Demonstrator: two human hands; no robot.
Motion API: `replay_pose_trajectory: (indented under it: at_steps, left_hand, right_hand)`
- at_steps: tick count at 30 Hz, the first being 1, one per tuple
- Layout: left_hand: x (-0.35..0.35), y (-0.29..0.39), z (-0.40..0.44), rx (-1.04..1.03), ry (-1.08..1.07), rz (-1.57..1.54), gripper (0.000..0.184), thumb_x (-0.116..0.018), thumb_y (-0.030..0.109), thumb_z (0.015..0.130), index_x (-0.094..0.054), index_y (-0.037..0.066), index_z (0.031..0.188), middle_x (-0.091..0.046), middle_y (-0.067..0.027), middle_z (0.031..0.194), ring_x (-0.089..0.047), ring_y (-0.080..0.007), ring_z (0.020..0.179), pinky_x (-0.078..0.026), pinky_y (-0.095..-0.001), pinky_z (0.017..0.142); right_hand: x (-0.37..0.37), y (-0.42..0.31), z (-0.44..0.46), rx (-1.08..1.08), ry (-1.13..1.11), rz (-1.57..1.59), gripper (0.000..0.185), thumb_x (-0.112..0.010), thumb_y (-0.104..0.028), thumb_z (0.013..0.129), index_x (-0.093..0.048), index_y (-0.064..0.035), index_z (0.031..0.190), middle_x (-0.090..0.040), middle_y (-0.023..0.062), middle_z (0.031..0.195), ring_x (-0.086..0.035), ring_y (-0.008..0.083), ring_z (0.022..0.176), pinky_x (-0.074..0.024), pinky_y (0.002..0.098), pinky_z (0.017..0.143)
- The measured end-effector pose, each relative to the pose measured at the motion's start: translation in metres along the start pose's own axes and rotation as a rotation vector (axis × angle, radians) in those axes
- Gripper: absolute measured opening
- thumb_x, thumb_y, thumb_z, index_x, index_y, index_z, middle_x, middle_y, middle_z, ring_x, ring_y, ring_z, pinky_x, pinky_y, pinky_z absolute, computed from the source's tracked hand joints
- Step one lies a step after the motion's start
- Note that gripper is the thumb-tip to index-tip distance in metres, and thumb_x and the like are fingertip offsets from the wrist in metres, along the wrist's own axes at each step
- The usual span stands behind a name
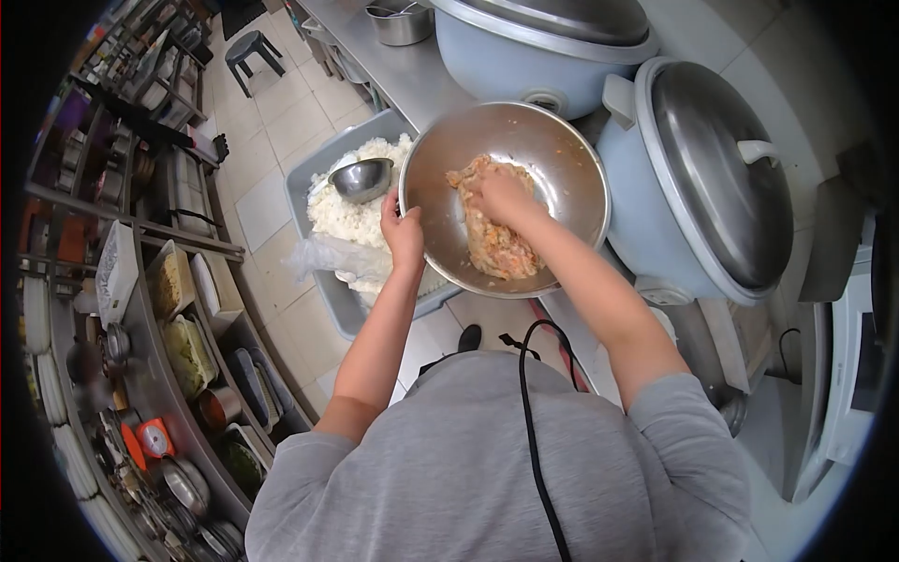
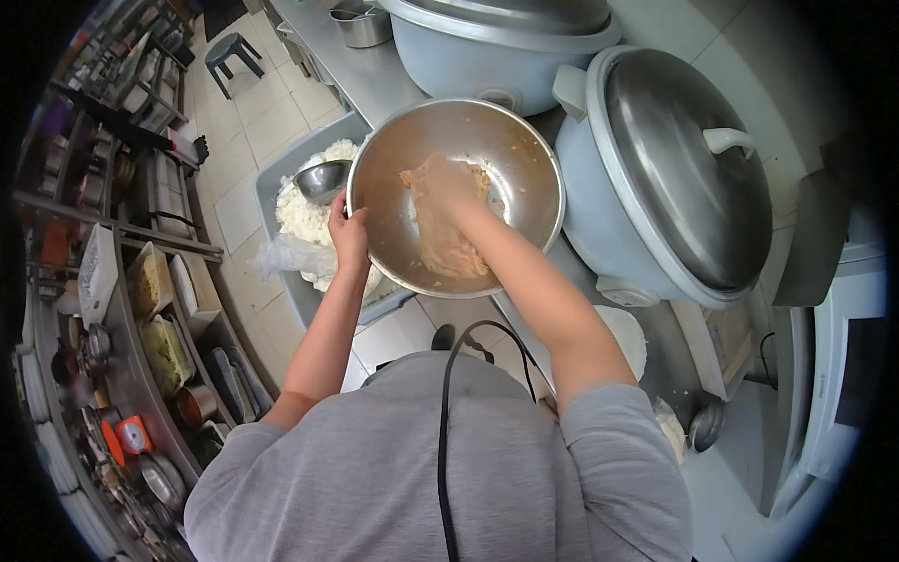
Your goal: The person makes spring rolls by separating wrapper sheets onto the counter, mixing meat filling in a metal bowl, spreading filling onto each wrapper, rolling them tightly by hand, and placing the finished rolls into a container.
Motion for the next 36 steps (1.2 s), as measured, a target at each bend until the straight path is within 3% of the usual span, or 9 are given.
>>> replay_pose_trajectory:
  at_steps: [9,12,14,21,26,30,33,35,36]
  left_hand:
    - [-0.008,-0.003,-0.043,0.002,0.124,-0.03,0.047,-0.049,-0.004,0.072,-0.042,0.002,0.118,-0.047,-0.0102,0.11,-0.047,-0.019,0.104,-0.037,-0.0297,0.09]
    - [-0.014,-0.006,-0.086,-0.008,0.174,-0.019,0.051,-0.051,-0.001,0.074,-0.033,0.004,0.122,-0.045,-0.0127,0.11,-0.046,-0.02,0.104,-0.038,-0.0311,0.09]
    - [-0.007,-0.004,-0.095,-0.035,0.155,0.028,0.053,-0.054,0.001,0.076,-0.029,0.004,0.123,-0.044,-0.014,0.111,-0.047,-0.0207,0.103,-0.039,-0.032,0.09]
    - [0.008,0.014,-0.003,-0.015,-0.219,0.132,0.065,-0.066,0.006,0.074,-0.032,0.003,0.129,-0.05,-0.0143,0.117,-0.05,-0.0241,0.106,-0.044,-0.0338,0.087]
    - [-0.001,0.026,0.001,0.024,-0.332,0.201,0.07,-0.053,-0.006,0.066,-0.036,0.002,0.134,-0.049,-0.0173,0.125,-0.048,-0.025,0.114,-0.04,-0.0316,0.093]
    - [0.003,0.001,0.002,-0.04,-0.284,0.213,0.067,-0.046,-0.008,0.067,-0.037,0.003,0.132,-0.051,-0.0168,0.121,-0.049,-0.0255,0.113,-0.039,-0.0319,0.095]
    - [-0.008,0.016,-0.023,-0.004,-0.129,0.038,0.061,-0.039,-0.012,0.065,-0.042,0.002,0.124,-0.052,-0.0151,0.114,-0.051,-0.0251,0.108,-0.038,-0.0322,0.095]
    - [-0.01,0.012,-0.025,0.003,-0.088,0.007,0.061,-0.038,-0.012,0.065,-0.042,0.002,0.124,-0.052,-0.0152,0.114,-0.051,-0.025,0.108,-0.038,-0.0322,0.094]
    - [-0.01,0.009,-0.025,0.012,-0.05,-0.017,0.06,-0.037,-0.012,0.065,-0.043,0.002,0.123,-0.052,-0.0152,0.114,-0.051,-0.0249,0.107,-0.038,-0.0321,0.094]
  right_hand:
    - [0.059,-0.026,-0.07,0.324,-0.048,-0.047,0.031,-0.062,-0.014,0.078,-0.063,-0.0143,0.109,-0.057,0.0118,0.11,-0.052,0.0331,0.105,-0.0446,0.0417,0.087]
    - [0.09,-0.016,-0.079,-0.003,-0.058,0.077,0.04,-0.068,-0.019,0.074,-0.06,-0.0084,0.112,-0.056,0.0147,0.115,-0.052,0.0349,0.107,-0.045,0.0409,0.087]
    - [0.082,-0.02,-0.086,-0.238,-0.483,-0.057,0.064,-0.074,-0.025,0.069,-0.049,-0.0031,0.124,-0.052,0.0198,0.118,-0.052,0.037,0.107,-0.0462,0.0401,0.086]
    - [0.001,-0.002,-0.075,-0.129,-0.206,-0.656,0.089,-0.076,-0.025,0.065,-0.027,-0.0054,0.137,-0.048,0.0225,0.116,-0.053,0.0326,0.104,-0.0483,0.0395,0.081]
    - [0.013,0.022,-0.049,0.604,-0.084,-0.495,0.064,-0.058,-0.008,0.074,-0.039,-0.0191,0.134,-0.05,0.0113,0.116,-0.051,0.0285,0.106,-0.0468,0.0426,0.082]
    - [0.036,0.023,-0.034,0.77,0.02,-0.609,0.052,-0.053,-0.006,0.076,-0.049,-0.0213,0.126,-0.05,0.0053,0.12,-0.05,0.0275,0.107,-0.0468,0.0416,0.082]
    - [0.035,0.005,-0.036,0.6,0.048,-0.514,0.044,-0.053,-0.002,0.074,-0.058,-0.0139,0.116,-0.055,0.0086,0.117,-0.053,0.0292,0.104,-0.0467,0.0403,0.083]
    - [0.021,0.025,-0.028,-0.082,0.098,0.193,0.036,-0.053,0.002,0.072,-0.062,-0.0069,0.106,-0.061,0.0143,0.105,-0.057,0.0321,0.097,-0.0469,0.04,0.082]
    - [0.021,0.011,-0.038,-0.078,0.095,0.19,0.036,-0.053,0.002,0.072,-0.062,-0.0069,0.106,-0.061,0.0143,0.105,-0.057,0.0321,0.097,-0.0469,0.04,0.082]
Point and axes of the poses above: each hand's wrist, its own z-axis towards the middle knuckle, its own x-axis out of the back of the hand, y = z × x, the point moved 4 cm from there along z, towards the middle knuckle
